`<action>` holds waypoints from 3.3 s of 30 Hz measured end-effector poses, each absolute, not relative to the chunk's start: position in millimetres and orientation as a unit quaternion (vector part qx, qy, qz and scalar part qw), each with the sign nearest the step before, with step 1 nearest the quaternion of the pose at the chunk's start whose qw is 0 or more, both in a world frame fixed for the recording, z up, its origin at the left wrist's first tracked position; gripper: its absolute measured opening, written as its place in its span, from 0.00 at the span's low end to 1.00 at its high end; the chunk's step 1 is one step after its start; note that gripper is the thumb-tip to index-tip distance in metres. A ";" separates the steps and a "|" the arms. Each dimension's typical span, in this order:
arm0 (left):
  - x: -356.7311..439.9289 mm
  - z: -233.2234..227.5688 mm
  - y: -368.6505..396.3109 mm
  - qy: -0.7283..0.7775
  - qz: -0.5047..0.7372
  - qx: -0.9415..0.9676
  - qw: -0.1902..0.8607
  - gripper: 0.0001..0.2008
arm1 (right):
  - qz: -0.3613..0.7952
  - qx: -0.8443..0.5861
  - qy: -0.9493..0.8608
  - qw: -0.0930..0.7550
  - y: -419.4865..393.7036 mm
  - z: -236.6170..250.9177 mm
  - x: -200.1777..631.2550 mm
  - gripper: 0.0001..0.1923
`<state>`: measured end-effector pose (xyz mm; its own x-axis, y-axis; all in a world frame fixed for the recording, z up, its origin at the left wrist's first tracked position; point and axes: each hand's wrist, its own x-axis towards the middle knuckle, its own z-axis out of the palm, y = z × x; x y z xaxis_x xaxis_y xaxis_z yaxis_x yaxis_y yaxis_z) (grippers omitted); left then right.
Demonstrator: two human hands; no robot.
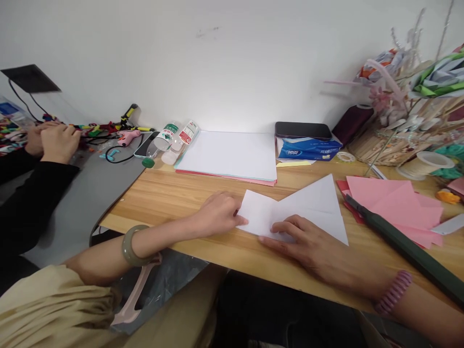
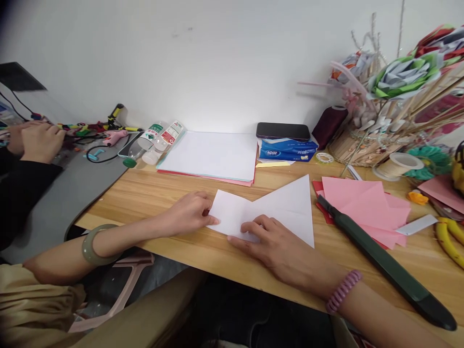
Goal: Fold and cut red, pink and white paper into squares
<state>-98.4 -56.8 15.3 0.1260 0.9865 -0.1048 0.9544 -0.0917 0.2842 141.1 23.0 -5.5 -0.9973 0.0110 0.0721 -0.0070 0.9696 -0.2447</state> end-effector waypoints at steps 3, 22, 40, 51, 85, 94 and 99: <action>-97.3 15.2 -56.2 0.660 0.053 0.737 0.137 0.14 | 0.110 0.004 -0.993 0.047 22.9 -6.1 141.4 0.26; -89.7 23.3 -55.5 0.677 0.015 0.726 0.124 0.14 | 0.070 0.011 -0.997 0.021 18.3 1.7 131.7 0.22; -99.6 15.1 -52.0 0.673 0.055 0.725 0.134 0.15 | 0.062 0.030 -0.997 -0.027 23.2 11.8 115.6 0.21; -107.5 10.9 -48.8 0.629 0.101 0.749 0.182 0.17 | 0.052 0.036 -0.998 -0.029 28.3 5.3 112.8 0.27; -113.5 5.7 -56.9 0.639 0.123 0.741 0.167 0.13 | 0.109 0.008 -0.990 -0.084 31.7 17.0 104.0 0.32; -130.0 -7.4 -54.7 0.543 0.207 0.781 0.227 0.08 | 0.106 0.005 -0.991 -0.078 34.2 14.2 104.5 0.33; -132.1 -1.0 -53.8 0.541 0.201 0.778 0.250 0.11 | 0.107 0.005 -0.991 -0.084 33.0 16.0 103.3 0.33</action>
